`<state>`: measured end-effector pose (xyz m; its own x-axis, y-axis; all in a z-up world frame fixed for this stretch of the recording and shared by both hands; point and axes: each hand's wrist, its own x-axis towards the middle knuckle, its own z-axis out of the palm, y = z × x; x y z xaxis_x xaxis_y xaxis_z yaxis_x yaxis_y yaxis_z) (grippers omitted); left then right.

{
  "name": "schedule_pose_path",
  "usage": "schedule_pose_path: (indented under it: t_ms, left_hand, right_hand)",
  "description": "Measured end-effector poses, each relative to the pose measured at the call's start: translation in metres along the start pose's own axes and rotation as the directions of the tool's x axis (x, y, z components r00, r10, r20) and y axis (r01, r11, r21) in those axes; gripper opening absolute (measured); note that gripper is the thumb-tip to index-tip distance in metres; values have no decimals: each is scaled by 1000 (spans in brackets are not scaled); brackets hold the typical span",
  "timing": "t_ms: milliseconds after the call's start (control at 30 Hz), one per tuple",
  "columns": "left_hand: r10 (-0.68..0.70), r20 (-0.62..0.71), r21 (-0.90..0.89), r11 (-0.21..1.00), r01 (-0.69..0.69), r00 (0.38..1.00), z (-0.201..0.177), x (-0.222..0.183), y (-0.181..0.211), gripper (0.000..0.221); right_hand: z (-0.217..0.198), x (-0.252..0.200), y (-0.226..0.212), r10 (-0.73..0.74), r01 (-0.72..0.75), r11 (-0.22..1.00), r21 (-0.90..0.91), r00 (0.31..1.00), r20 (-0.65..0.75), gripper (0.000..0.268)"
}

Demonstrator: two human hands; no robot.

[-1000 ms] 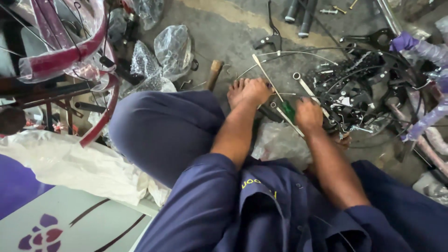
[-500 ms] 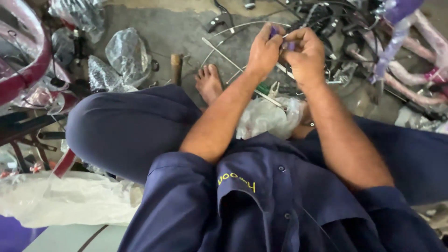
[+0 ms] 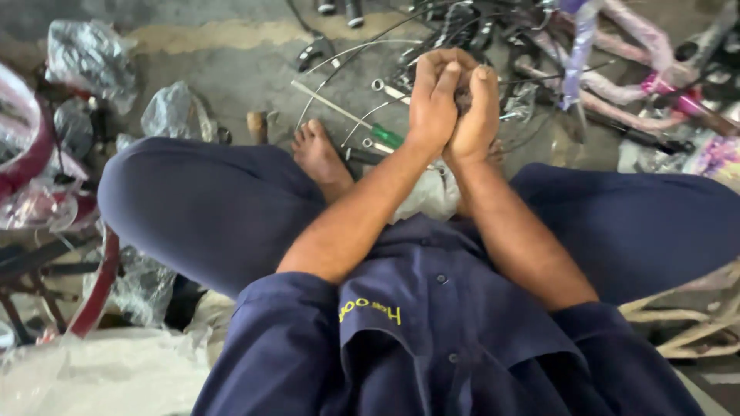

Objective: The person handles a set of bicycle handlebars, removing protective wrapping and sliding on components like grips and brake levers. They use a screwdriver to tighten parts and manipulate various small bike components on the floor around them.

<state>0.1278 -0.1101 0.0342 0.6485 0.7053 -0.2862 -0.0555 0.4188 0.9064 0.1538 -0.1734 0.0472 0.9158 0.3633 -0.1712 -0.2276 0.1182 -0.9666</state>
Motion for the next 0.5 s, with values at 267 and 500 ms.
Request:
schedule_pose_path:
  t_ms: [267, 500]
  left_hand:
    - [28, 171, 408, 908, -97, 985, 44, -23, 5, 43]
    - [121, 380, 694, 618, -369, 917, 64, -24, 9, 81]
  right_hand:
    - [-47, 14, -9, 85, -188, 903, 386, 960, 267, 47]
    - [-61, 7, -21, -30, -287, 766, 576, 878, 477, 46]
